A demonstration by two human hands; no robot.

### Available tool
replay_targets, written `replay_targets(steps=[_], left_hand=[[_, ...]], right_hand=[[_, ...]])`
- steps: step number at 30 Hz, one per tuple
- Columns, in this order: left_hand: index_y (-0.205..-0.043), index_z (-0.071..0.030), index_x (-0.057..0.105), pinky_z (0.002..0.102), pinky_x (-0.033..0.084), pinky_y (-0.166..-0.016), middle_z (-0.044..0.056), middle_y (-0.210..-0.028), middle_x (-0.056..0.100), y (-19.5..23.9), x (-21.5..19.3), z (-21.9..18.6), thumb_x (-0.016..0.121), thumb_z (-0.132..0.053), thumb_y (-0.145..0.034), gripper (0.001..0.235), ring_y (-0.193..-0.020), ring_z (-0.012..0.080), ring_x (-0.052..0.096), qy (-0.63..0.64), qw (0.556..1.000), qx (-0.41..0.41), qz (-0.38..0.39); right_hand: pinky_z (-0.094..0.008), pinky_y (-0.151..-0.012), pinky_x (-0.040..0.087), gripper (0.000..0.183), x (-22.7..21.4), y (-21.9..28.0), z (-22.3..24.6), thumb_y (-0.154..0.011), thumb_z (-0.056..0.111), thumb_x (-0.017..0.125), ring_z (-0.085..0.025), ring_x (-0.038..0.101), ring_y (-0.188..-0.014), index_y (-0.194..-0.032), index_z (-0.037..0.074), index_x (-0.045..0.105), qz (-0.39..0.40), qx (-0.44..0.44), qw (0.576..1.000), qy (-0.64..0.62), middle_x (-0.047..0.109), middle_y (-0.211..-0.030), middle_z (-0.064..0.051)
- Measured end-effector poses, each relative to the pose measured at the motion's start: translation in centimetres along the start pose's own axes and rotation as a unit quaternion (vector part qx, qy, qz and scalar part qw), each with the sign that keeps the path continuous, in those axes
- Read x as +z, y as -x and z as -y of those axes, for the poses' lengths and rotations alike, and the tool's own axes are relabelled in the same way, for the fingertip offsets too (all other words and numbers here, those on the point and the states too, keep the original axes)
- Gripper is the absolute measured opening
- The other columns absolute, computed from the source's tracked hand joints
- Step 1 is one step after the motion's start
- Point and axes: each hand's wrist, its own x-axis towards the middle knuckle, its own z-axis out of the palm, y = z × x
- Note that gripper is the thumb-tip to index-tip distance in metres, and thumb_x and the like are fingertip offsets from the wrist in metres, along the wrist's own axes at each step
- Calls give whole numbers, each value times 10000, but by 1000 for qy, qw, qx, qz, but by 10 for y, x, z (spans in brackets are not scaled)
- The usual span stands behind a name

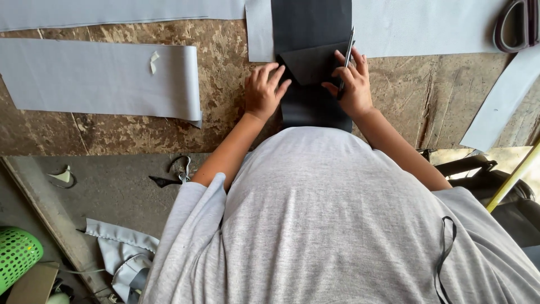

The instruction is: Tracing a template onto a strip of black material and cutting out the shapes using a hand tool.

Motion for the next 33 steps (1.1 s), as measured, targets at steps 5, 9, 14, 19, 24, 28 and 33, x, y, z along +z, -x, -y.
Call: replay_targets(steps=[5,9,14,19,24,28,33], left_hand=[[-1213,-173,686,385,557,-916,55,-1232,666,-30,43,42,715,-415,-973,342,-1072,256,623,6,997,-64,-41],[-1245,-158,692,332,591,-840,35,-1155,690,-52,50,67,795,-305,-943,352,-999,211,629,17,998,-34,-40],[-1272,-163,710,352,583,-817,12,-1153,667,-66,39,64,782,-325,-968,352,-994,224,592,19,999,-36,-18],[-1238,-165,731,340,545,-775,-7,-1102,621,-70,38,58,810,-340,-943,352,-920,220,529,8,998,-49,-23],[-1253,-206,726,331,552,-766,-27,-1097,604,-71,45,58,817,-367,-931,372,-916,204,536,-14,997,-69,-20],[-1237,-230,735,335,550,-751,-38,-1078,586,-73,47,56,814,-378,-924,355,-897,205,530,-18,996,-82,-21],[-1234,-236,732,338,554,-755,-36,-1081,591,-72,49,57,820,-378,-917,358,-910,208,535,-13,996,-84,-22]], right_hand=[[-767,-1129,241,342,9,-29,-10,-1005,269,869,-479,269,-1490,-1036,65,596,-6,25,999,25,590,-1522,-115],[-743,-1142,262,339,8,-53,-16,-1009,250,867,-491,276,-1478,-1055,55,594,5,32,999,-4,593,-1512,-141],[-705,-1151,284,344,8,-59,-22,-1000,228,886,-492,277,-1473,-1061,49,599,12,33,999,-13,591,-1511,-144],[-724,-1114,305,345,9,-60,-20,-1008,219,882,-482,272,-1472,-1047,47,585,4,28,1000,-13,603,-1494,-160],[-705,-1108,307,354,9,-62,-20,-1019,255,864,-496,286,-1461,-1041,42,582,-2,28,1000,-14,611,-1483,-172],[-641,-1124,349,347,7,-64,-21,-1006,195,882,-506,297,-1447,-1037,24,582,-12,8,1000,-19,613,-1467,-199],[-626,-1128,375,355,5,-67,-19,-1010,222,878,-510,310,-1437,-1034,26,583,-18,2,1000,-22,624,-1450,-206]])
